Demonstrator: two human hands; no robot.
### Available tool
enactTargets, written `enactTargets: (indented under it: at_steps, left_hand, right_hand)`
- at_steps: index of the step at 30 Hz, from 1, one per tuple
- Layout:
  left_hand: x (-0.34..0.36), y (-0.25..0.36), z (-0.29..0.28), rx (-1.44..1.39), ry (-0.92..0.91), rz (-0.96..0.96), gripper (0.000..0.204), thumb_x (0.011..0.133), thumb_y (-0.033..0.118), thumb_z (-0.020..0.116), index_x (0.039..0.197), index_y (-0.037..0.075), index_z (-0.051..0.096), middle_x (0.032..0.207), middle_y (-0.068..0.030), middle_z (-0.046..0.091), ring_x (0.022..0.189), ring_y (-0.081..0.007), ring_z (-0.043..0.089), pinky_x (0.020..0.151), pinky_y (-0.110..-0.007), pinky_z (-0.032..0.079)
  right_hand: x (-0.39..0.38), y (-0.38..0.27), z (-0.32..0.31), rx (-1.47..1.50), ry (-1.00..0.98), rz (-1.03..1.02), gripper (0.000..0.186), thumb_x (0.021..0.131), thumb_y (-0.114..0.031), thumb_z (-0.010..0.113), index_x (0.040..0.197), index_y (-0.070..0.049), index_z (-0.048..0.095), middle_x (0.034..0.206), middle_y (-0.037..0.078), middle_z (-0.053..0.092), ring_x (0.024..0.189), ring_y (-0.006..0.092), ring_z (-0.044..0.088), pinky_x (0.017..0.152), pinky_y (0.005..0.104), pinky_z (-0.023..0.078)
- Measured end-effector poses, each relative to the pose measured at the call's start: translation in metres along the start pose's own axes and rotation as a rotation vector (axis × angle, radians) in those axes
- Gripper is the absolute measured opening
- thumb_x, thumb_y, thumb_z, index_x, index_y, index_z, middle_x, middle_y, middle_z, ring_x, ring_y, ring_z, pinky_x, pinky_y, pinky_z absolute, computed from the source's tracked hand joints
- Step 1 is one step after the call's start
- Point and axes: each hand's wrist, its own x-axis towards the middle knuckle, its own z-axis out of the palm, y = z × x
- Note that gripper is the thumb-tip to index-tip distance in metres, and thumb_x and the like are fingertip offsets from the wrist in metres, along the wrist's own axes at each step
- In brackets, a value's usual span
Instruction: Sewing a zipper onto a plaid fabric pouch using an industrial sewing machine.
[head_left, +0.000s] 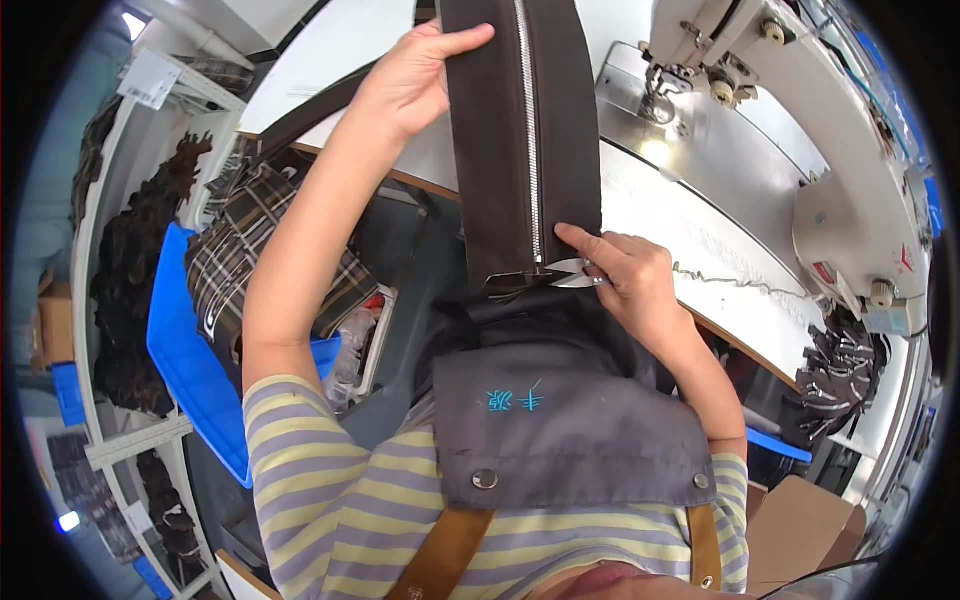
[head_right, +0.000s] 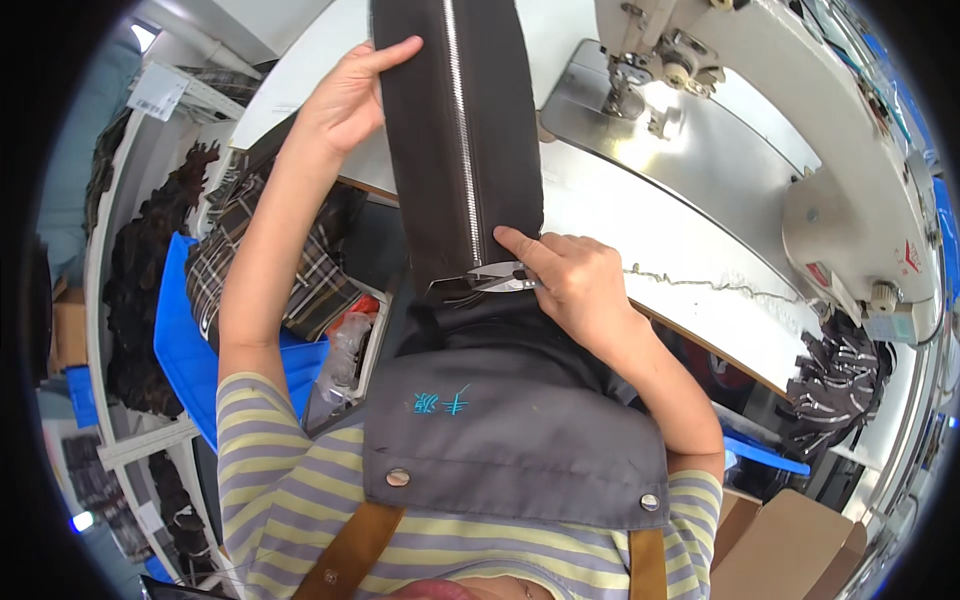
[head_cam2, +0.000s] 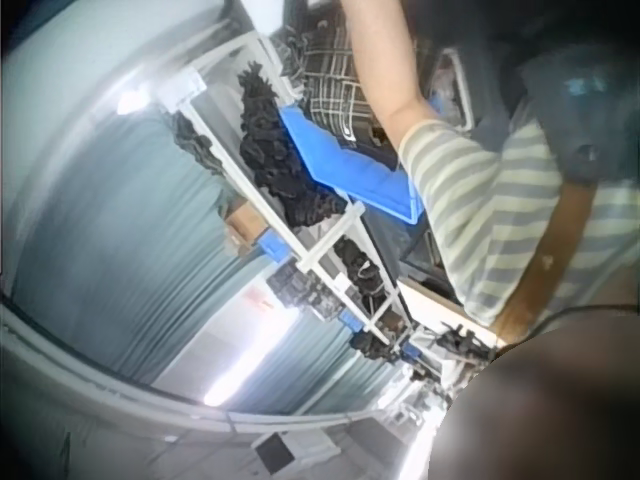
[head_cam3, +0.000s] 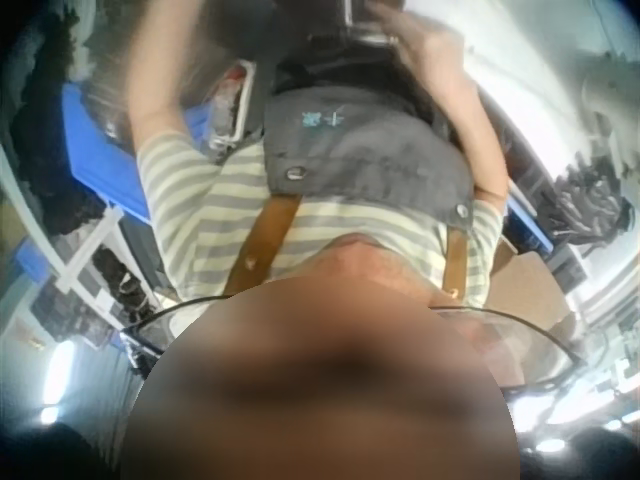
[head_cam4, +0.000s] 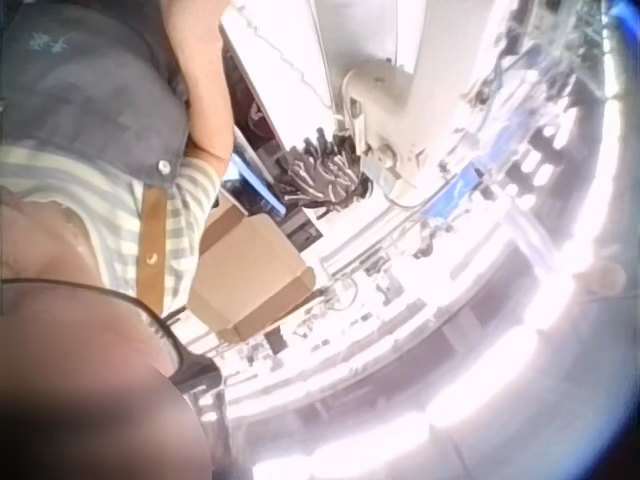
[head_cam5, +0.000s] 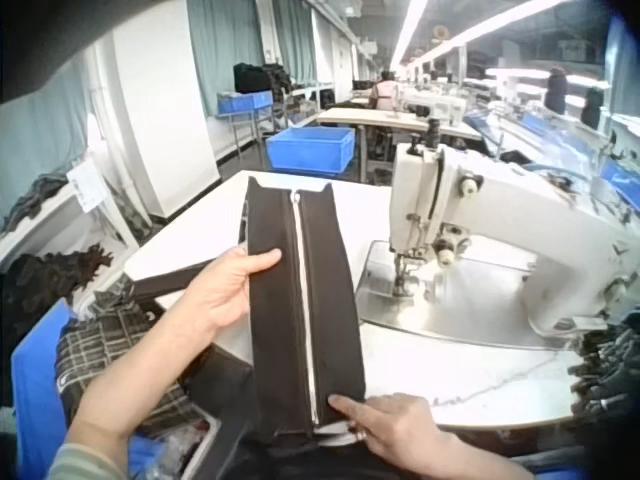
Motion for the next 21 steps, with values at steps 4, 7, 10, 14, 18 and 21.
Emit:
enactTargets:
  at_steps: [4, 7, 10, 14, 18, 21]
  left_hand:
    - [0.027, -0.051, 0.011, -0.048, 0.002, -0.182, 0.025, 0.088, 0.001, 0.063, 0.113, 0.002, 0.058, 0.106, -0.01, 0.067, 0.095, -0.0207, 0.067, 0.085, -0.036, 0.057]
    - [0.037, -0.078, 0.014, 0.002, 0.1, -0.236, 0.028, 0.087, 0.0, 0.062, 0.115, 0.001, 0.058, 0.109, -0.0111, 0.066, 0.098, -0.0214, 0.066, 0.086, -0.035, 0.056]
    - [0.039, -0.089, 0.017, 0.123, 0.193, -0.094, 0.035, 0.087, 0.001, 0.063, 0.121, -0.001, 0.056, 0.117, -0.0133, 0.063, 0.107, -0.0205, 0.062, 0.092, -0.034, 0.052]
    - [0.002, -0.084, 0.019, 1.176, 0.242, 0.581, 0.037, 0.083, 0.003, 0.066, 0.12, 0.004, 0.061, 0.119, -0.0091, 0.062, 0.107, -0.0241, 0.062, 0.095, -0.033, 0.047]
    - [-0.075, -0.094, 0.028, 1.374, 0.034, 0.565, 0.023, 0.078, 0.012, 0.073, 0.1, 0.008, 0.07, 0.109, -0.0044, 0.064, 0.097, -0.0218, 0.062, 0.097, -0.042, 0.04]
    - [-0.099, -0.109, 0.033, 1.392, 0.02, 0.542, 0.026, 0.076, 0.017, 0.076, 0.1, 0.011, 0.071, 0.104, -0.0001, 0.064, 0.094, -0.0201, 0.062, 0.104, -0.048, 0.031]
  right_hand:
    - [-0.008, -0.007, -0.022, 0.009, -0.156, 0.236, 0.057, 0.074, -0.038, 0.078, 0.118, -0.004, 0.063, 0.075, 0.009, 0.058, 0.059, 0.0267, 0.059, 0.057, 0.0369, 0.049]
    - [-0.001, 0.004, -0.026, -0.052, -0.042, 0.319, 0.039, 0.082, -0.027, 0.072, 0.111, -0.003, 0.061, 0.082, 0.012, 0.063, 0.07, 0.0294, 0.064, 0.06, 0.0385, 0.05]
    - [0.014, 0.024, -0.017, -0.109, -0.006, 0.311, 0.028, 0.082, -0.017, 0.071, 0.105, -0.004, 0.06, 0.082, 0.01, 0.064, 0.071, 0.0264, 0.065, 0.06, 0.0371, 0.05]
    - [0.031, 0.042, -0.008, -0.112, 0.018, 0.221, 0.027, 0.079, -0.014, 0.073, 0.102, -0.006, 0.062, 0.082, 0.007, 0.063, 0.067, 0.024, 0.064, 0.059, 0.0356, 0.049]
    - [0.036, 0.042, -0.01, -0.072, 0.002, 0.224, 0.026, 0.077, -0.013, 0.075, 0.1, -0.006, 0.064, 0.083, 0.006, 0.063, 0.063, 0.0217, 0.062, 0.057, 0.0339, 0.048]
    - [0.036, 0.041, -0.012, -0.019, -0.158, 0.373, 0.028, 0.077, -0.009, 0.075, 0.102, -0.003, 0.065, 0.09, 0.008, 0.063, 0.074, 0.0221, 0.063, 0.063, 0.0318, 0.049]
